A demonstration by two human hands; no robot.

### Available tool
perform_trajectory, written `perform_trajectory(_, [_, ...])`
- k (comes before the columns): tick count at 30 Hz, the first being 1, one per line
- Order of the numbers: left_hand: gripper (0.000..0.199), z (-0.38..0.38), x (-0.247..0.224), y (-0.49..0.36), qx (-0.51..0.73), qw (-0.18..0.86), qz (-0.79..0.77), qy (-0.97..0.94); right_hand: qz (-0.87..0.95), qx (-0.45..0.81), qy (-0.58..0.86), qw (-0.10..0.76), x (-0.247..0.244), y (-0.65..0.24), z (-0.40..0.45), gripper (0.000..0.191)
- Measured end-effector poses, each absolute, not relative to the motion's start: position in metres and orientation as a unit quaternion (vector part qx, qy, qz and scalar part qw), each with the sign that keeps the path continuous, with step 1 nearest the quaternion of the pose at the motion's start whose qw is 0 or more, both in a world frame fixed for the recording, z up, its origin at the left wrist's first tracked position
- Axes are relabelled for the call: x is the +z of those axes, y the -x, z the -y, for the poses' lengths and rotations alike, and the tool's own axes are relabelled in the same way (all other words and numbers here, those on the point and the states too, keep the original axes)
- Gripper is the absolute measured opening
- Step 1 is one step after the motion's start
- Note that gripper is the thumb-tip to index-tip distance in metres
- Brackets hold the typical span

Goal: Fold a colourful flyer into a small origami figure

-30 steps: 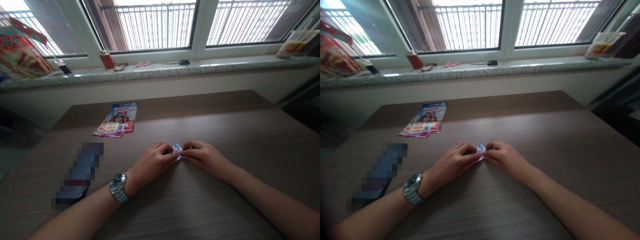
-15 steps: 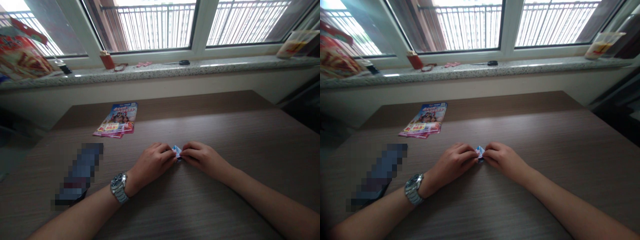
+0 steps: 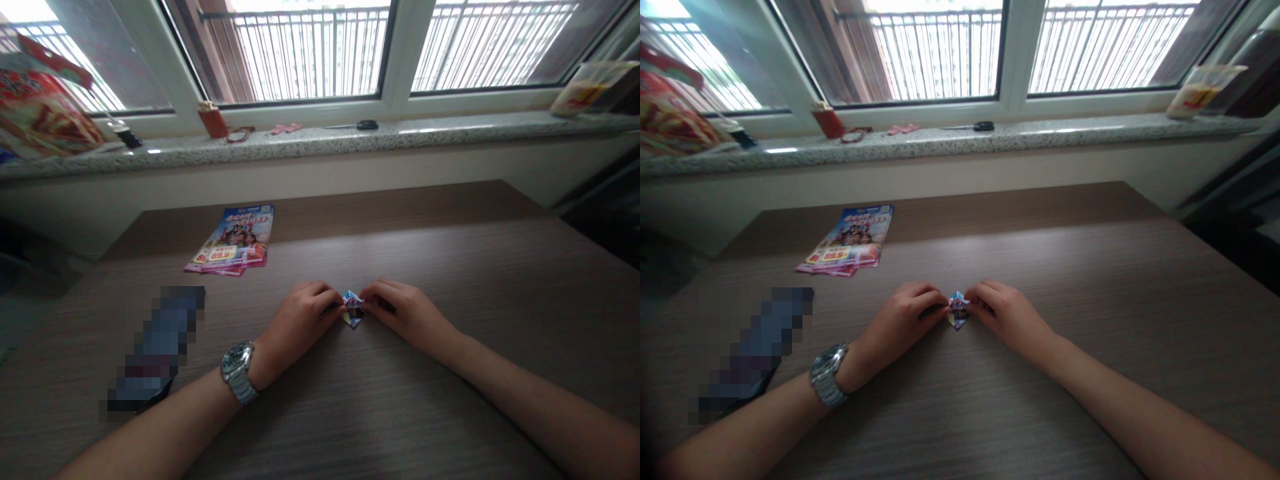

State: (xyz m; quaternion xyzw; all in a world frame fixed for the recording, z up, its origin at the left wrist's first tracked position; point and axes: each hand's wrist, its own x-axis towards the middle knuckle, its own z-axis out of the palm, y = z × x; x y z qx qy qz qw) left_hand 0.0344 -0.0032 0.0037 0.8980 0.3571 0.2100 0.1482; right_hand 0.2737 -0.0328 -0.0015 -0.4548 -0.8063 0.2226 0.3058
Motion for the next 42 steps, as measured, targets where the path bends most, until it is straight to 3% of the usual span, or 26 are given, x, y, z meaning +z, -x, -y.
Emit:
perform_trajectory(18, [0.005, 0.000, 0.003, -0.039, 0.252, 0.242, -0.397, -0.849, 0.815, 0.198, 0.448, 0.309, -0.010, -0.274, 0.027, 0.015])
perform_trajectory(42, [0.020, 0.003, 0.000, -0.039, 0.216, 0.125, -0.381, -0.890, 0.831, 0.176, 0.442, 0.287, -0.009, -0.271, 0.030, 0.017])
